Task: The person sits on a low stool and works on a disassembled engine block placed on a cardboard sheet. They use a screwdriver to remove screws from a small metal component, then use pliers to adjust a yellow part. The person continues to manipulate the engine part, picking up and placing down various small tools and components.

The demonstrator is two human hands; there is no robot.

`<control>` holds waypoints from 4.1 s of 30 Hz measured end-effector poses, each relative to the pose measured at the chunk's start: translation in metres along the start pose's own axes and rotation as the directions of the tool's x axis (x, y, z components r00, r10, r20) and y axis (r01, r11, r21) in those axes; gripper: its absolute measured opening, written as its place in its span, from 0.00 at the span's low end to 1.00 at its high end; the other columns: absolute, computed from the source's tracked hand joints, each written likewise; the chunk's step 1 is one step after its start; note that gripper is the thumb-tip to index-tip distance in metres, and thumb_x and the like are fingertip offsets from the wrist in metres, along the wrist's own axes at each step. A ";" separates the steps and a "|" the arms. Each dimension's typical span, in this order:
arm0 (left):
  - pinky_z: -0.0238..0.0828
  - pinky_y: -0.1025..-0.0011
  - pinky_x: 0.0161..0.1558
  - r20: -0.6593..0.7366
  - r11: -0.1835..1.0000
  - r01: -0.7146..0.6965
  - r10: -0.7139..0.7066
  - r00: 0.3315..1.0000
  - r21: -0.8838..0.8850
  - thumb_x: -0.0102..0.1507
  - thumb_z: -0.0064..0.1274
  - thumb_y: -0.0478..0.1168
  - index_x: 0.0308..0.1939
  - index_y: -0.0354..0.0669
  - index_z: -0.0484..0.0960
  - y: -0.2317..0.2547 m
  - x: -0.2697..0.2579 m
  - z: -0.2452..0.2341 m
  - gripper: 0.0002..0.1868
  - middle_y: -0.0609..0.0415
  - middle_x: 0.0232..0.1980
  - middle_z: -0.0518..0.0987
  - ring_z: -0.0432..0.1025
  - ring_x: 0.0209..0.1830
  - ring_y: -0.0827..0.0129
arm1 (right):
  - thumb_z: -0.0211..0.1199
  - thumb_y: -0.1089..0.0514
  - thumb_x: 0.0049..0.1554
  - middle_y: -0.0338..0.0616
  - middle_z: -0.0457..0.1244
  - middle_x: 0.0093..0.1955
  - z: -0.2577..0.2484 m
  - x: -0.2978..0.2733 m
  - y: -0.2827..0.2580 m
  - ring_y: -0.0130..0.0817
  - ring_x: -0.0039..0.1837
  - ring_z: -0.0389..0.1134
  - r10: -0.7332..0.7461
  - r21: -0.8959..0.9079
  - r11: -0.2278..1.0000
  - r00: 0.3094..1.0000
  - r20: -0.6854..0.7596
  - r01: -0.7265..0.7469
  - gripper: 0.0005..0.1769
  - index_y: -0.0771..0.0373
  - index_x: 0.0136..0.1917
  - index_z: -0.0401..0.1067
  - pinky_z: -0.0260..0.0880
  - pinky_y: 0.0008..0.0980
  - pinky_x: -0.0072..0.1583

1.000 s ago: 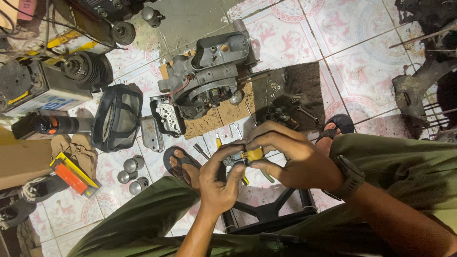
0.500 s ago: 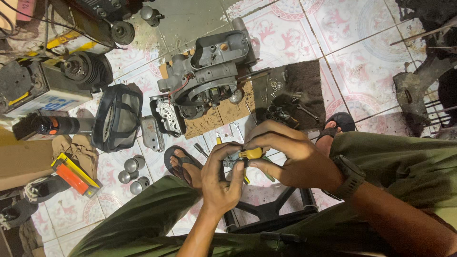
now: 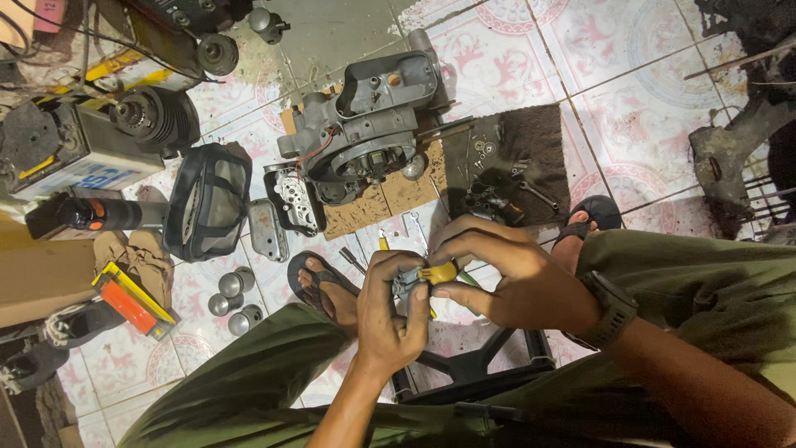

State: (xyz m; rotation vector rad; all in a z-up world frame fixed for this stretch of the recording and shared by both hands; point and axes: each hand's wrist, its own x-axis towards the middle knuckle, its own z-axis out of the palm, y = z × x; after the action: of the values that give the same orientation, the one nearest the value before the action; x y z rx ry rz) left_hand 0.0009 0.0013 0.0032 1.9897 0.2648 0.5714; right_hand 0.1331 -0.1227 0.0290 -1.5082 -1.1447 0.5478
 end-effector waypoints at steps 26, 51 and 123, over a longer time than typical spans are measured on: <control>0.66 0.61 0.45 -0.053 0.991 0.018 -0.025 0.998 -0.134 0.62 0.47 0.39 0.45 0.34 0.77 -0.008 0.005 -0.005 0.12 0.45 0.39 0.70 0.70 0.41 0.55 | 0.60 0.59 0.53 0.50 0.66 0.43 0.007 -0.005 0.034 0.34 0.48 0.67 0.336 0.445 0.820 0.932 0.133 -0.359 0.15 0.68 0.53 0.71 0.71 0.37 0.51; 0.68 0.59 0.51 -0.042 0.907 0.174 -0.206 0.978 -0.384 0.55 0.54 0.31 0.55 0.29 0.66 -0.022 -0.009 0.002 0.26 0.39 0.51 0.69 0.65 0.54 0.57 | 0.63 0.61 0.50 0.51 0.66 0.47 0.008 -0.011 0.041 0.37 0.53 0.66 0.356 0.383 0.859 0.934 0.030 -0.340 0.17 0.67 0.53 0.70 0.67 0.43 0.57; 0.51 0.53 0.67 0.589 0.797 0.220 -0.574 0.569 0.563 0.54 0.62 0.41 0.64 0.50 0.55 -0.284 0.032 0.199 0.39 0.41 0.66 0.64 0.58 0.67 0.46 | 0.66 0.67 0.48 0.40 0.66 0.44 -0.104 -0.027 0.060 0.21 0.46 0.65 0.532 0.094 0.819 0.687 -0.494 -0.566 0.15 0.65 0.49 0.69 0.68 0.18 0.53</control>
State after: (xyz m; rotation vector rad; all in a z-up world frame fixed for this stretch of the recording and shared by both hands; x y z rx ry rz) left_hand 0.1444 -0.0061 -0.3140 2.2985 0.3475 -0.6963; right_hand 0.2298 -0.1910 -0.0038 -1.9198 -0.2810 0.4680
